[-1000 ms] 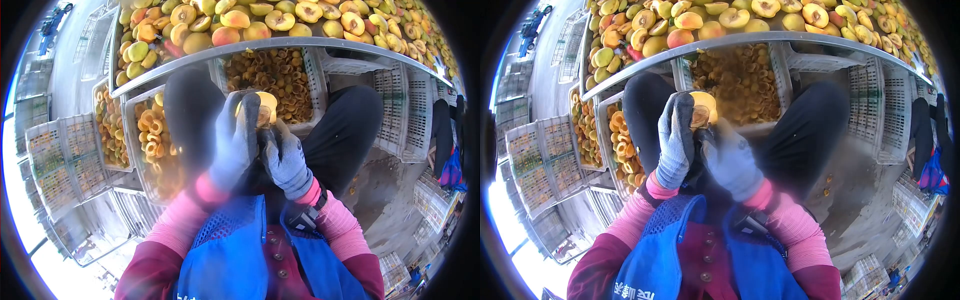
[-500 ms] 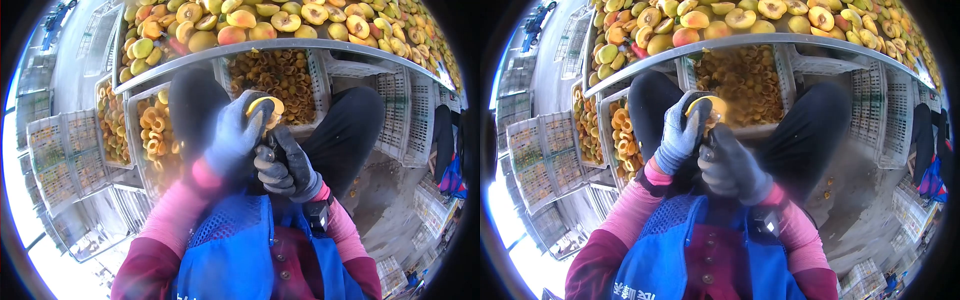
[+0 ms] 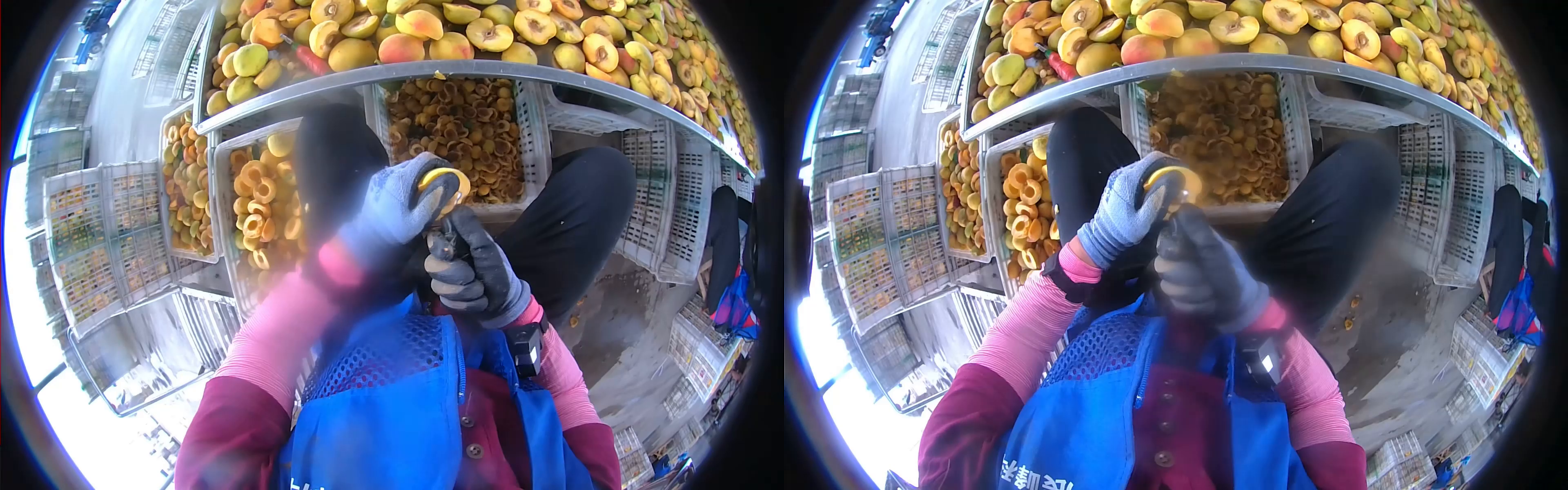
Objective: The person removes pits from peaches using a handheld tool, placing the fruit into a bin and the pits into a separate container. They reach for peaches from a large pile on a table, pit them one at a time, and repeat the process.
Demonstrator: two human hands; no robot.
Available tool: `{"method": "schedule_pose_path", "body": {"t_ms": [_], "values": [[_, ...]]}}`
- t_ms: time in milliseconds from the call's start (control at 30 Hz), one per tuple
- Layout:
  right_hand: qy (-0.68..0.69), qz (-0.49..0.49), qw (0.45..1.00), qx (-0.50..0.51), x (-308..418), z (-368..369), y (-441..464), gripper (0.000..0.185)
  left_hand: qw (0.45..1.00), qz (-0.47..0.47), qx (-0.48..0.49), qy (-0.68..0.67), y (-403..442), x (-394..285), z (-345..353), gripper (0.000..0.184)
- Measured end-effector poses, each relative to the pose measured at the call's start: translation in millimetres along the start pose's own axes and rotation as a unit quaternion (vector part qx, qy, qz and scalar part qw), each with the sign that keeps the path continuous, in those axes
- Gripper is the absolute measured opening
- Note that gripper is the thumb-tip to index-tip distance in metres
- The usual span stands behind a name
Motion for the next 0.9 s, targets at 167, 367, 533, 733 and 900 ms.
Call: {"method": "schedule_pose_path", "body": {"t_ms": [167,367,533,733,900], "values": [[0.034,0.029,0.999,0.026,-7,-7,2,0.049,0.981,-0.045,0.028,-0.188,-9,30,21,0.030],[0.099,0.019,0.986,0.135,-7,21,10,0.050,0.972,-0.016,0.018,-0.232,-6,-3,4,0.033],[0.047,-0.067,0.972,0.220,9,42,10,0.050,0.855,-0.089,-0.093,-0.502,-8,26,17,0.040],[0.132,-0.070,0.973,0.178,19,-7,19,0.051,0.900,0.005,-0.259,0.350,-89,21,-43,0.042],[0.087,-0.047,0.980,0.171,21,-12,18,0.051,0.877,-0.288,-0.233,0.307,-185,80,-124,0.039]]}}
Point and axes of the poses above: each hand's wrist, its own y-axis towards the middle knuckle, its own z-axis out of the palm, x = y × z, the point moved 8 cm from there along y, towards the middle knuckle, and after that the axes turned 14 degrees about x, right-handed, at the moved point
